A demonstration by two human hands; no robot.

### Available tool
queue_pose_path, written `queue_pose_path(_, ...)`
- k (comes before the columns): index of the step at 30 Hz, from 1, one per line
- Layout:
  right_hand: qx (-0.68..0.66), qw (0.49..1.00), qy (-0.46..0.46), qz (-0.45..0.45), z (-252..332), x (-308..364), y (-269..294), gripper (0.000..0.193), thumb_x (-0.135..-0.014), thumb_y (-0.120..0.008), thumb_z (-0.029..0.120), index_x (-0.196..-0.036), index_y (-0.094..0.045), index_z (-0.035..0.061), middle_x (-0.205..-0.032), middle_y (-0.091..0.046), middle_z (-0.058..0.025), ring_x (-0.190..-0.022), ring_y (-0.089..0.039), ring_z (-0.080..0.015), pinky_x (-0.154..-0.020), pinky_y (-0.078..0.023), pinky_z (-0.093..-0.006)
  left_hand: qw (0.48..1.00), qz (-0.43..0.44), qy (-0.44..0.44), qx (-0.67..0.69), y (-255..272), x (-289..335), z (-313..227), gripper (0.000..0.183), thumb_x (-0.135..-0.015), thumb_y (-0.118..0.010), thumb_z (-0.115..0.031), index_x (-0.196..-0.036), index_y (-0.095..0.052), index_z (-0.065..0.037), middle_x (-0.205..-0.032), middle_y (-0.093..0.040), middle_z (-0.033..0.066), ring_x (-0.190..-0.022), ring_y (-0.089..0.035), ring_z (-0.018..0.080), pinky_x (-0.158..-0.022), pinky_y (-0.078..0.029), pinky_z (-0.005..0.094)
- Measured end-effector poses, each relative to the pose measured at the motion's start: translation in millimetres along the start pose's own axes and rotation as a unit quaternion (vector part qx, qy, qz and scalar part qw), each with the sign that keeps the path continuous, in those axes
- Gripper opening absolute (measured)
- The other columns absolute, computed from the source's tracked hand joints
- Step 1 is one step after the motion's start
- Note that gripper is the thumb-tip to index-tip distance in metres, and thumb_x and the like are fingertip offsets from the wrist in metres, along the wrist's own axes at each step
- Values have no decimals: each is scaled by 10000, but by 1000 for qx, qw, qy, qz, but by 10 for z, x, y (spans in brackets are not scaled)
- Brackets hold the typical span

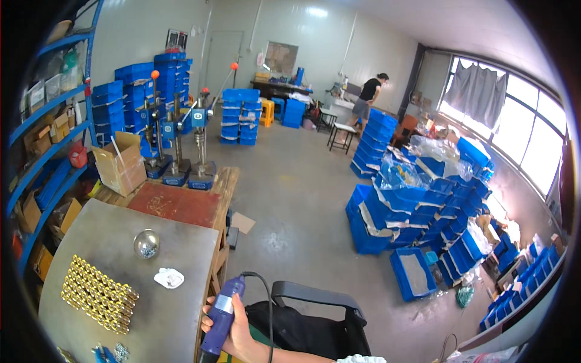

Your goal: Using an electric screwdriver to assemble small metal cylinders into a grid pattern.

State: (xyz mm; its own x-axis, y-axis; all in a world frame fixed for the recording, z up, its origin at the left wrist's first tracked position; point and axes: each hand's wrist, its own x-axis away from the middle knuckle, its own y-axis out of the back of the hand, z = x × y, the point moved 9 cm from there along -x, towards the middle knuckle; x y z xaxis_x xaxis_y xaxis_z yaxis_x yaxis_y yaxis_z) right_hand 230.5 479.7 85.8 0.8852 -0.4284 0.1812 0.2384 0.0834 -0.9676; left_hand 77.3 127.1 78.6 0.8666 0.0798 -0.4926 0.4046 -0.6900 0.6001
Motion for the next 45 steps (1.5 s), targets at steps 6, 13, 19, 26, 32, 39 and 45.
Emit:
queue_pose_path(6,16,999,-44,18,-85,-95,-90,502,-864,-440,511,-1056,-461,48,-873,-497,-71,-650,-489,-169,-629,-413,-300,967,130,73,-206,-260,-187,1065,376,-844,-540,-350,-1028,-586,-25,-842,-619,192,-685,-587,311,-618,-470,400)
queue_pose_path(13,32,997,-65,-1,-163,-130,-53,493,-862,-450,506,-1059,-465,55,-870,-493,-63,-649,-490,-162,-628,-414,-301,927,147,-5,-344,-188,60,665,494,-799,-539,-452,-1090,-571,-54,-920,-606,205,-786,-595,353,-677,-462,449)
queue_pose_path(19,56,993,-99,12,-362,-228,-166,507,-851,-451,526,-1039,-467,55,-869,-498,-73,-663,-486,-165,-645,-399,-302,983,91,-37,-155,-263,145,1527,143,-756,-581,-47,-885,-531,-10,-772,-473,102,-748,-479,230,-671,-394,350)
queue_pose_path(26,57,988,-136,52,-636,-282,-385,515,-856,-439,528,-1053,-462,53,-870,-502,-66,-639,-485,-156,-621,-398,-292,994,77,-7,-83,-226,228,1151,99,-764,-583,-46,-849,-533,-36,-770,-477,93,-728,-461,235,-660,-381,339)
queue_pose_path(32,51,987,-134,75,-674,-180,-461,525,-843,-465,529,-1047,-457,46,-871,-491,-60,-632,-486,-148,-613,-398,-293,998,21,-43,-47,-150,201,1075,88,-772,-573,-37,-845,-525,-25,-779,-476,87,-732,-467,228,-672,-387,337)
queue_pose_path(39,48,989,-127,65,-494,-163,-373,500,-847,-468,525,-1051,-460,69,-851,-488,-28,-626,-494,-127,-604,-402,-271,995,72,-27,-56,-258,198,1091,68,-785,-559,-35,-839,-524,-12,-777,-472,81,-707,-461,203,-654,-387,316)
queue_pose_path(45,57,989,-120,62,-400,-152,-310,515,-843,-466,530,-1042,-458,55,-865,-490,-50,-640,-488,-143,-620,-404,-295,998,14,-43,-53,-200,64,1220,122,-810,-555,-67,-918,-548,-11,-830,-504,94,-742,-484,209,-688,-400,316)
